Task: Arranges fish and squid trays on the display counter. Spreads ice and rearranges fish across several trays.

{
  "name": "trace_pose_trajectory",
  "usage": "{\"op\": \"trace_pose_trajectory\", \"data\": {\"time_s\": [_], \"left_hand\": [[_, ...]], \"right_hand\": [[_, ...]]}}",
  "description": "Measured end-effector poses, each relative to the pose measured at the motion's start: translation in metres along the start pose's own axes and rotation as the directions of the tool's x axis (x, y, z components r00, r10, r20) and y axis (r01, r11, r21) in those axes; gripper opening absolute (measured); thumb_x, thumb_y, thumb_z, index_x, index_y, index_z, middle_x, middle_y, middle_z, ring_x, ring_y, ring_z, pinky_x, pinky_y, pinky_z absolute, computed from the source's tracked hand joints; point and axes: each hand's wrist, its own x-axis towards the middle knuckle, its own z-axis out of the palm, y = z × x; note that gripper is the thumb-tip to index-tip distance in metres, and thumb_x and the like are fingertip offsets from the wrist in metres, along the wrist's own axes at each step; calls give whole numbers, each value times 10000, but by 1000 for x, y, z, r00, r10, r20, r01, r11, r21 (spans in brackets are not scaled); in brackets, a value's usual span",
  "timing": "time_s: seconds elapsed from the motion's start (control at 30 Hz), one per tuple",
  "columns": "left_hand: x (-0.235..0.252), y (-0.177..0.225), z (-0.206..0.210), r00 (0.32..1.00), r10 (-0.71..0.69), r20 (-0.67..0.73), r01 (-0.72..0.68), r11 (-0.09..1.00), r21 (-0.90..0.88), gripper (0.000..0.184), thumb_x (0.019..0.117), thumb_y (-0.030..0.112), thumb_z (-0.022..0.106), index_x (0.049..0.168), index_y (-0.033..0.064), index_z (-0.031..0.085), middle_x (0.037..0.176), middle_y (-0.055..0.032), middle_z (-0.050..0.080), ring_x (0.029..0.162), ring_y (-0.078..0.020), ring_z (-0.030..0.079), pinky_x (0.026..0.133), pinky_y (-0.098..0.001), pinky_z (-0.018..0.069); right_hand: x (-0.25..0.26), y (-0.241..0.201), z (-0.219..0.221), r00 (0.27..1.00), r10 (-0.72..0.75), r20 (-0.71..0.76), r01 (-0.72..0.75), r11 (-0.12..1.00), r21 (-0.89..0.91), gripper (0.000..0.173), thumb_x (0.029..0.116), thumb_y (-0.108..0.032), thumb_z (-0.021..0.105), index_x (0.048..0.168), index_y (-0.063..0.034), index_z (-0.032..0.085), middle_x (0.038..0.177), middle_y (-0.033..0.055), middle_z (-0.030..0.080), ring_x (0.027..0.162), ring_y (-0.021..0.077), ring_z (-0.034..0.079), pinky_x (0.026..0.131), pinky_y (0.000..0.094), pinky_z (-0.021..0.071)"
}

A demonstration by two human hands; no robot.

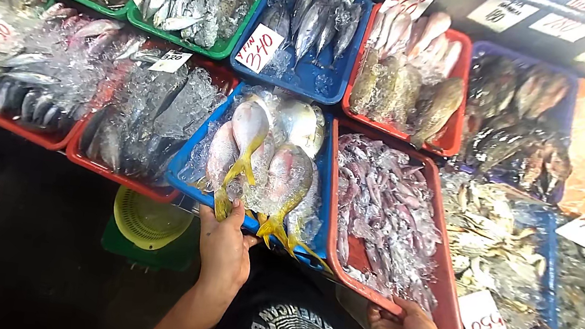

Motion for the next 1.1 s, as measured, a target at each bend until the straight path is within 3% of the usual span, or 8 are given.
{"op": "trace_pose_trajectory", "data": {"time_s": [1.1], "left_hand": [[-1, 3, 0, 1000, -15, 6, 15, 1000, -25, 491, 1044, 75, 568, 1466, 177, 339, 1205, -188, 593, 929, -330, 688, 581, -483, 583]], "right_hand": [[-4, -2, 1, 1000, -5, 8, 5, 1000, -1, 82, 987, -147, 492, 916, -158, 452, 647, 10, 486, 480, 93, 492, 472, 241, 495]]}}
